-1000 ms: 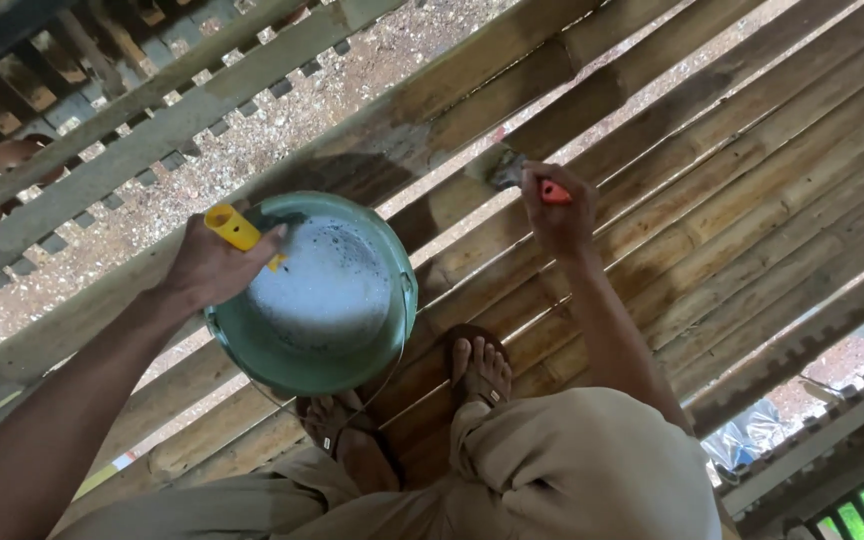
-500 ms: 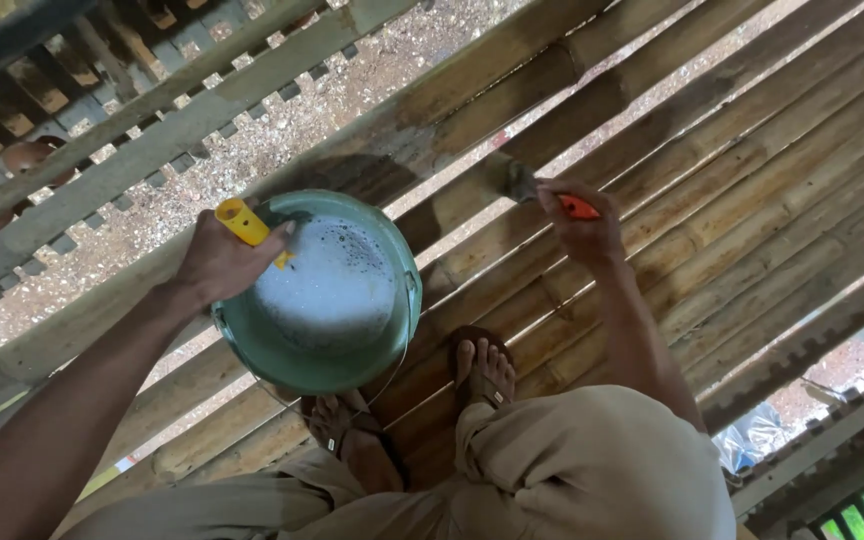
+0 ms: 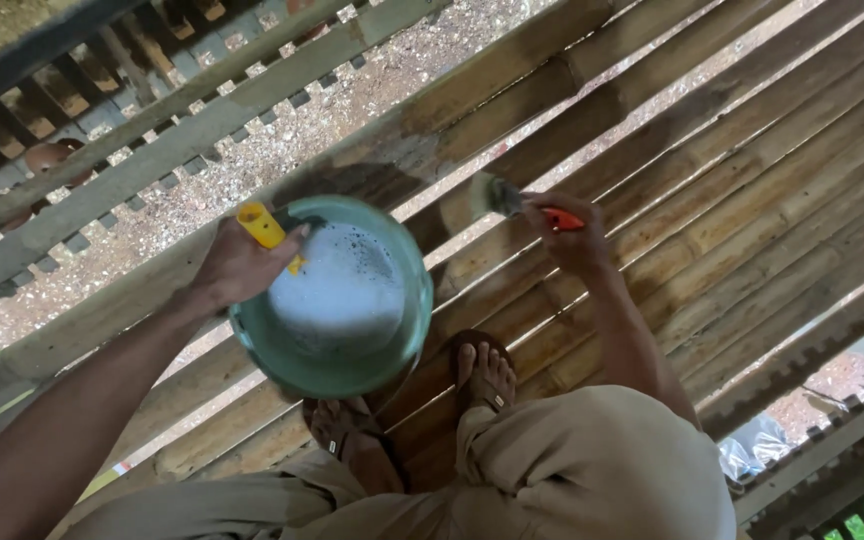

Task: The person sits on a wooden slat floor and uses a paintbrush to apply white paint to the wooden slats. They repeatedly dip the brush into a green bucket containing the paint and a yellow bottle, then brush the paint onto the floor surface.

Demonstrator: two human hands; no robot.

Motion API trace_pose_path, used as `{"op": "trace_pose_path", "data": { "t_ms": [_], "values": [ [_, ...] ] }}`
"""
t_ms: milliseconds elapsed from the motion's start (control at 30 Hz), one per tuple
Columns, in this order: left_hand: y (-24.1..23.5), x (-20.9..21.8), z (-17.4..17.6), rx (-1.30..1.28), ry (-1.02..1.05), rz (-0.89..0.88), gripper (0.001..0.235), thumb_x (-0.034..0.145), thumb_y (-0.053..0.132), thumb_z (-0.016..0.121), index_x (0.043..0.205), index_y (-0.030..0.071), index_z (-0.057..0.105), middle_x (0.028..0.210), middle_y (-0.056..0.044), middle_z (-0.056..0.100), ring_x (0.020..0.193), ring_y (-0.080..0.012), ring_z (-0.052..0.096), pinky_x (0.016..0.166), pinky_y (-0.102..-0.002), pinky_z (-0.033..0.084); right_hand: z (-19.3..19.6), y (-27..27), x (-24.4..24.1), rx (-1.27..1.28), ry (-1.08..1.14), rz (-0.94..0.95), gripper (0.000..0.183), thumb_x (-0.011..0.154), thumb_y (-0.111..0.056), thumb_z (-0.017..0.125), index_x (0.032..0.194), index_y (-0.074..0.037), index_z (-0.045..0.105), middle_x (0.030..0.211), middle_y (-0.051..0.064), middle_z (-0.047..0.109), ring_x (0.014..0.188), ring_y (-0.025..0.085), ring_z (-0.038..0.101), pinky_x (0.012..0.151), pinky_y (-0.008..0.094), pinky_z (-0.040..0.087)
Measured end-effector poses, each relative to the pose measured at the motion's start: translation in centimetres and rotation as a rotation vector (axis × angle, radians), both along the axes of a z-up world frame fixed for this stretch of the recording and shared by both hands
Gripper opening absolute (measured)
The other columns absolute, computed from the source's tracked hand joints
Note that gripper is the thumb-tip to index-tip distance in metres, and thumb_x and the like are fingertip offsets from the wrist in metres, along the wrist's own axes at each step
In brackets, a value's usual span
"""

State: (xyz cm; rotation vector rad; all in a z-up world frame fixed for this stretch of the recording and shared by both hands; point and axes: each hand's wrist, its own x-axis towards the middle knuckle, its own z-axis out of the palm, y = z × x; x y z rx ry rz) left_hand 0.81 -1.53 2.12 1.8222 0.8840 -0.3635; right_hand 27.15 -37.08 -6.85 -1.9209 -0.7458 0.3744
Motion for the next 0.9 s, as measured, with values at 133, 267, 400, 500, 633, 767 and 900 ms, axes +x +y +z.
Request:
{"op": "trace_pose_path", "data": {
  "t_ms": [133,267,400,500,633,767,900],
  "values": [
    [-2.3,-1.9,-1.4,-0.187,-0.192,0.377,0.037,0.095,0.013,0.071,0.117,-0.008,0.05,0.094,-0.012,0.055,0.085,-0.0179,0.06,0.083,-0.042,0.052,-0.1,0.0,-0.1,-0.019,-0.002,-0.007,0.011,0.092,-0.005,0.081,0.1,-0.011,0.079,0.106,0.007,0.079,0.101,0.021,0.075,0.097,0.036,0.053],
    [-4.6,-2.9,-2.2,0.106,-0.013,0.132,0.037,0.087,0.031,0.082,0.091,-0.002,0.068,0.081,-0.015,0.07,0.077,-0.0276,0.071,0.067,-0.047,0.052,-0.1,-0.3,-0.8,-0.04,-0.058,-0.05,0.007,0.094,-0.005,0.08,0.1,-0.009,0.079,0.1,0.012,0.078,0.093,0.03,0.076,0.087,0.041,0.055],
    [-7.0,-2.8,-1.5,0.085,-0.147,0.227,0.029,0.085,0.018,0.082,0.087,-0.008,0.069,0.084,-0.023,0.07,0.085,-0.024,0.067,0.076,-0.05,0.05,0.4,0.7,-1.3,-0.027,-0.044,-0.077,0.011,0.093,-0.004,0.081,0.1,-0.012,0.08,0.094,0.009,0.078,0.087,0.024,0.075,0.083,0.037,0.056],
    [-8.1,-3.6,-4.7,0.165,-0.036,0.065,0.046,0.081,0.036,0.083,0.095,-0.006,0.071,0.095,-0.028,0.072,0.095,-0.0353,0.072,0.082,-0.052,0.054,-2.3,0.0,-1.8,0.036,0.034,-0.077,0.019,0.089,0.002,0.072,0.103,-0.008,0.079,0.087,0.014,0.071,0.082,0.021,0.065,0.08,0.042,0.053],
    [-8.5,-4.6,-5.3,0.092,0.009,0.009,0.043,0.088,0.038,0.079,0.105,-0.001,0.073,0.075,-0.016,0.074,0.068,-0.0292,0.075,0.059,-0.039,0.056,1.3,3.3,-5.4,0.153,0.183,0.134,0.02,0.09,0.005,0.073,0.105,-0.006,0.08,0.112,0.018,0.077,0.107,0.028,0.073,0.095,0.042,0.054],
    [-9.5,-4.9,-5.3,0.111,0.003,0.034,0.056,0.084,0.04,0.08,0.115,-0.005,0.068,0.072,-0.022,0.071,0.065,-0.0302,0.072,0.051,-0.044,0.052,2.3,4.6,-6.7,0.12,0.424,0.198,0.013,0.092,0.0,0.076,0.103,-0.006,0.079,0.112,0.014,0.077,0.094,0.019,0.07,0.084,0.038,0.057],
    [-9.0,-4.5,-5.9,0.113,0.007,-0.047,0.06,0.08,0.045,0.079,0.118,0.0,0.067,0.075,-0.019,0.072,0.067,-0.0337,0.071,0.048,-0.049,0.048,0.1,0.1,-0.2,-0.058,0.42,0.208,0.04,0.079,-0.019,0.071,0.117,-0.008,0.077,0.125,0.018,0.072,0.111,0.027,0.064,0.098,0.05,0.047]
  ]
}}
